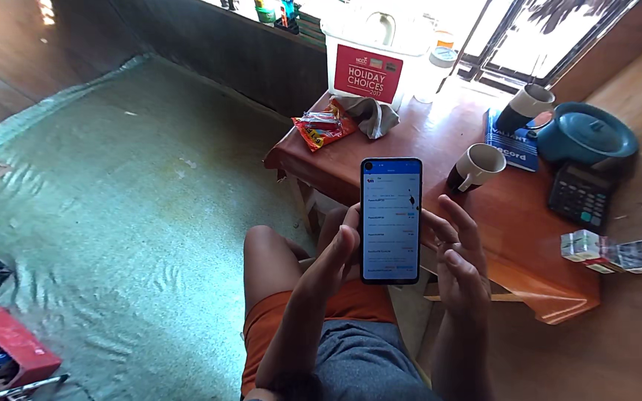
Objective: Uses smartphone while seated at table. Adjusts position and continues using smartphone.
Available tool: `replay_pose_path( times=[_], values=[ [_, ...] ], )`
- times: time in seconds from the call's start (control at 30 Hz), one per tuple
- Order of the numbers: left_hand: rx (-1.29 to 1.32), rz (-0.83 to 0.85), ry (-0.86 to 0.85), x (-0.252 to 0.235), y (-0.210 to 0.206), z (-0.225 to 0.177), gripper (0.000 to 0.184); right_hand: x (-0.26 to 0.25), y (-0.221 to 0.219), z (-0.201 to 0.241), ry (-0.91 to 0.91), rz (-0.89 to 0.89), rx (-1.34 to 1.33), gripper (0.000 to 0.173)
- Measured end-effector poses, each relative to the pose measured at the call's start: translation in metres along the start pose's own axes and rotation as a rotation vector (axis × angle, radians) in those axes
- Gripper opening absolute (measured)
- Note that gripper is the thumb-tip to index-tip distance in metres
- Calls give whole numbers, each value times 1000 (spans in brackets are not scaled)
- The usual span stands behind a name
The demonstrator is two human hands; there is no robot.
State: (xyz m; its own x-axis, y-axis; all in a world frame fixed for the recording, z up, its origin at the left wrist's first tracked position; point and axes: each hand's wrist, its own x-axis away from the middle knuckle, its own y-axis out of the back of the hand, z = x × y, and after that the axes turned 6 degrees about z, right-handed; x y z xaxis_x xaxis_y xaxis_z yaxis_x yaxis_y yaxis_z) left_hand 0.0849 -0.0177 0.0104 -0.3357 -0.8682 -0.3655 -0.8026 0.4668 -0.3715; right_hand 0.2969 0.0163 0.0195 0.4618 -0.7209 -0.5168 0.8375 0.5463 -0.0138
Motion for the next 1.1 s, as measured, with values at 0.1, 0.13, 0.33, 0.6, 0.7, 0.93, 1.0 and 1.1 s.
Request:
replay_pose_path(
  times=[0.1,0.13,0.33,0.6,0.7,0.93,1.0,1.1],
  values=[
    [2,-5,2,0,0,0,102,0,0,0,0,0,-4,58],
    [6,-8,3,0,0,0,101,0,0,0,-3,-1,-7,58],
    [13,15,-10,0,1,-1,96,0,0,0,-7,9,-9,58],
    [5,12,-29,1,1,1,97,0,1,1,11,16,17,58],
    [-3,5,-20,2,0,-1,98,-2,2,1,38,8,65,60],
    [7,23,-26,2,0,-2,95,-1,7,2,69,16,147,57],
    [23,33,-39,1,1,-1,94,0,7,1,64,27,137,59],
    [20,31,-33,1,1,-1,95,0,6,1,57,22,142,59]
  ],
)
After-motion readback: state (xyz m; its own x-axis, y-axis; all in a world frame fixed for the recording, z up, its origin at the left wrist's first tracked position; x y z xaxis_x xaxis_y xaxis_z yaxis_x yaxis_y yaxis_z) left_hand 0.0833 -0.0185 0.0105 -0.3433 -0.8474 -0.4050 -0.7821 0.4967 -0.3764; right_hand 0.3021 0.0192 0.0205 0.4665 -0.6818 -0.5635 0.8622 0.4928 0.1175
